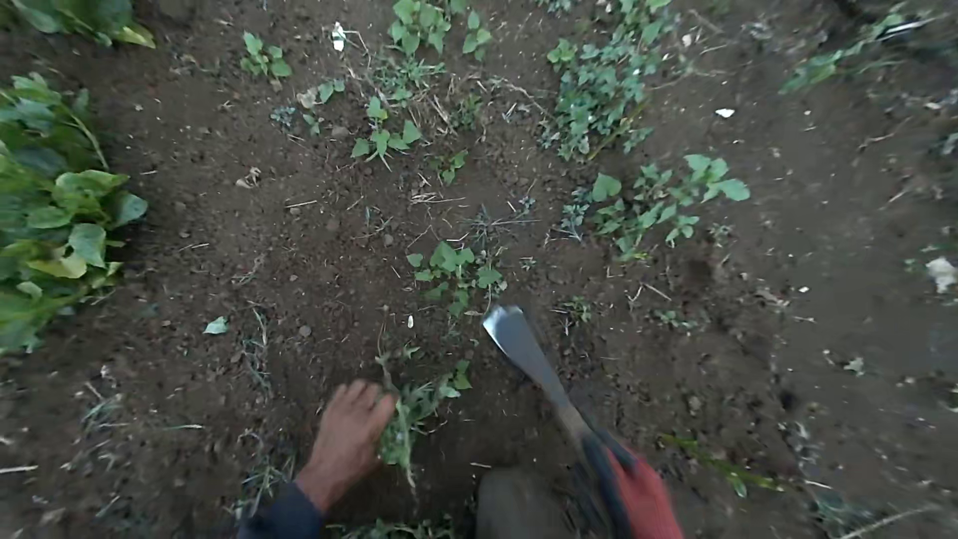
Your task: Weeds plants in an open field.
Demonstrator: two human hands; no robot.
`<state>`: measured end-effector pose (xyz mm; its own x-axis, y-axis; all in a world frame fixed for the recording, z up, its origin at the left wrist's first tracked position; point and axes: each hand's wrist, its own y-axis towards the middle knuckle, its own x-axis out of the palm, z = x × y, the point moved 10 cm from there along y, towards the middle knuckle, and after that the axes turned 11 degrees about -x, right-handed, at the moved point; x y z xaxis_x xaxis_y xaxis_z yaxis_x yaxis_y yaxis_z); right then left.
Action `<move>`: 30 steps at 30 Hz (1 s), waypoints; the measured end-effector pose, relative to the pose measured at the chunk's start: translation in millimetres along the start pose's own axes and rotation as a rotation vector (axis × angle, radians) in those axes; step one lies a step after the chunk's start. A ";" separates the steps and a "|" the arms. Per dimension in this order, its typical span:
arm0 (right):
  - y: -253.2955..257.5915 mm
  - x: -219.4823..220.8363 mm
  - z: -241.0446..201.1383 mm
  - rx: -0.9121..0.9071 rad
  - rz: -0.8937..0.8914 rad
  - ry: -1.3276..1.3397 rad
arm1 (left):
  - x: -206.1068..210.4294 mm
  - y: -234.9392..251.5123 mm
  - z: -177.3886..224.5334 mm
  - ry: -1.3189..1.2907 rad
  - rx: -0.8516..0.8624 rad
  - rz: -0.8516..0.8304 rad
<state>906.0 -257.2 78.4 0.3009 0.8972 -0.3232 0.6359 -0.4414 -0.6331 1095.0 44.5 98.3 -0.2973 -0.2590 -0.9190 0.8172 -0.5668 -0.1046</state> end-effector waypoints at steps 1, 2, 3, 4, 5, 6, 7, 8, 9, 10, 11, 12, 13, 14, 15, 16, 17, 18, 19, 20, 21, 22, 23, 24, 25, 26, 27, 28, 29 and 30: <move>39.3 28.6 -16.5 -0.057 0.000 -0.059 | -5.0 12.9 21.8 -0.029 0.066 0.036; 73.2 55.2 -41.2 -0.131 -0.014 -0.127 | -6.6 37.2 45.2 -0.053 0.114 0.042; 92.1 74.8 -62.3 -0.191 -0.037 -0.183 | -2.9 67.8 64.8 -0.063 0.132 -0.006; 93.0 83.9 -70.8 -0.212 -0.044 -0.200 | 6.3 100.3 73.7 -0.035 0.110 -0.099; 82.3 79.2 -67.5 -0.205 -0.029 -0.200 | 20.3 132.0 69.4 0.031 0.044 -0.206; 62.6 63.2 -56.1 -0.176 -0.010 -0.178 | 37.2 157.2 52.3 0.116 -0.070 -0.346; 37.3 42.3 -42.8 -0.134 0.005 -0.140 | 49.2 174.2 27.8 0.186 -0.191 -0.452; 12.6 22.2 -29.7 -0.095 0.003 -0.101 | 54.0 183.1 3.1 0.227 -0.291 -0.508; -5.9 8.2 -15.5 -0.057 -0.015 -0.061 | 53.8 184.9 -15.4 0.253 -0.352 -0.516; -12.2 6.3 -2.7 -0.017 -0.052 -0.027 | 52.2 183.6 -26.8 0.272 -0.379 -0.500; -6.5 17.5 3.2 0.010 -0.084 -0.015 | 51.7 181.6 -32.8 0.280 -0.384 -0.486; 8.7 38.9 -2.6 0.010 -0.096 -0.020 | 53.2 178.7 -33.6 0.268 -0.374 -0.480; 33.9 66.5 -20.4 -0.019 -0.103 -0.029 | 51.3 178.5 -31.6 0.247 -0.357 -0.462; 62.0 93.2 -45.1 -0.071 -0.109 -0.037 | 43.8 180.6 -31.8 0.238 -0.346 -0.441; 82.6 112.1 -65.8 -0.136 -0.127 -0.091 | 33.4 178.3 -37.0 0.240 -0.353 -0.417; 88.9 120.3 -77.4 -0.207 -0.142 -0.180 | 21.8 169.0 -48.5 0.239 -0.389 -0.392; 82.9 117.0 -85.6 -0.275 -0.137 -0.257 | 5.1 157.5 -66.5 0.225 -0.443 -0.337; 67.9 103.6 -87.8 -0.321 -0.113 -0.277 | -15.6 144.4 -89.3 0.196 -0.512 -0.258; 46.0 82.8 -81.1 -0.319 -0.075 -0.226 | -34.4 125.8 -112.7 0.149 -0.578 -0.165; 23.6 59.8 -69.2 -0.260 -0.023 -0.119 | -48.7 105.1 -132.7 0.095 -0.629 -0.083; 8.3 40.5 -56.9 -0.168 0.035 0.009 | -58.2 86.5 -146.4 0.047 -0.648 -0.010; 6.6 27.5 -48.0 -0.097 0.101 0.097 | -61.7 72.5 -152.3 0.013 -0.650 0.049; 21.8 22.5 -45.1 -0.065 0.157 0.121 | -58.4 65.2 -151.7 -0.005 -0.645 0.082; 49.8 26.5 -49.2 -0.062 0.191 0.098 | -50.1 63.3 -146.3 -0.009 -0.637 0.094; 82.6 39.2 -60.5 -0.069 0.183 0.058 | -39.5 65.3 -139.7 0.004 -0.626 0.091; 114.6 54.1 -75.9 -0.093 0.159 0.037 | -30.3 71.6 -134.6 0.044 -0.607 0.102; 136.3 64.6 -89.9 -0.132 0.127 0.023 | -23.9 77.1 -131.3 0.086 -0.590 0.124; 142.5 67.1 -98.4 -0.172 0.094 0.001 | -19.4 79.0 -130.2 0.108 -0.581 0.138; 134.3 61.6 -103.8 -0.207 0.069 -0.034 | -19.7 81.0 -130.1 0.101 -0.574 0.151; 113.2 51.4 -102.5 -0.220 0.059 -0.057 | -22.2 81.3 -130.6 0.077 -0.557 0.169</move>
<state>1066.2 -259.5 62.2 0.3060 0.8648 -0.3981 0.7596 -0.4739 -0.4455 1232.6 106.3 60.5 -0.1207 -0.2410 -0.9630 0.9927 -0.0204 -0.1193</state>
